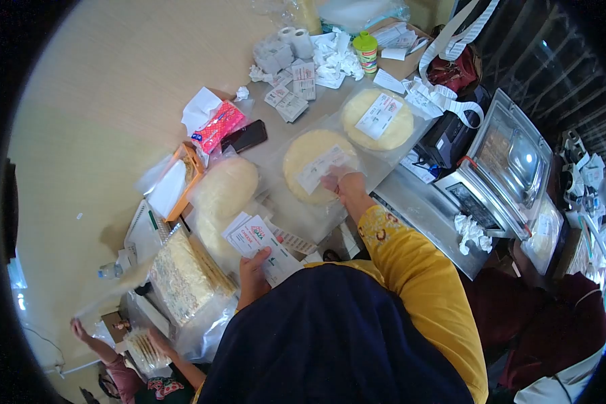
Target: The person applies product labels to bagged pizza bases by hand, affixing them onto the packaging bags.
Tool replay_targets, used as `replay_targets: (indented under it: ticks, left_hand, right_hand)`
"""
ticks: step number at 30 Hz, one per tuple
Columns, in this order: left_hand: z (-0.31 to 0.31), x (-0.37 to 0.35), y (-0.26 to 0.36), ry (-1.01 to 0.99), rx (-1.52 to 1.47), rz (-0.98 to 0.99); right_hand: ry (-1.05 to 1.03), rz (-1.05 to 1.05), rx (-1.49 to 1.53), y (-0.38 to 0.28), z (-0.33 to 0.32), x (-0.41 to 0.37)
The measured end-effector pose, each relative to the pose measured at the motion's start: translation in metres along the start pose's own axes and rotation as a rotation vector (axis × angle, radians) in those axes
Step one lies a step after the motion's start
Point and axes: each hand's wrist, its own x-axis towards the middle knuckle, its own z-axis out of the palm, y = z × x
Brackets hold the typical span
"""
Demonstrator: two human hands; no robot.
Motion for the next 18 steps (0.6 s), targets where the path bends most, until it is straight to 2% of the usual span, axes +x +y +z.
replay_targets:
  ticks: [4,7,10,13,16,18]
  left_hand:
    - [-0.012,0.003,0.004,-0.024,0.016,0.022]
    - [-0.013,0.001,0.011,-0.038,0.028,0.015]
    - [-0.014,0.001,0.014,-0.015,0.012,-0.001]
    - [-0.013,0.000,0.019,-0.019,0.000,-0.007]
    - [-0.015,0.004,0.016,-0.005,-0.001,0.005]
    - [-0.014,0.006,0.014,-0.023,-0.006,0.006]
  right_hand:
    - [0.108,0.011,-0.021,0.001,0.023,0.000]
    - [0.136,0.010,-0.360,-0.008,0.021,-0.013]
    - [0.001,0.114,-0.385,-0.005,-0.003,-0.016]
    - [-0.220,0.064,-0.355,-0.002,-0.023,-0.037]
    - [-0.465,0.088,0.089,-0.007,-0.034,-0.057]
    - [-0.471,0.098,0.133,-0.012,-0.032,-0.059]
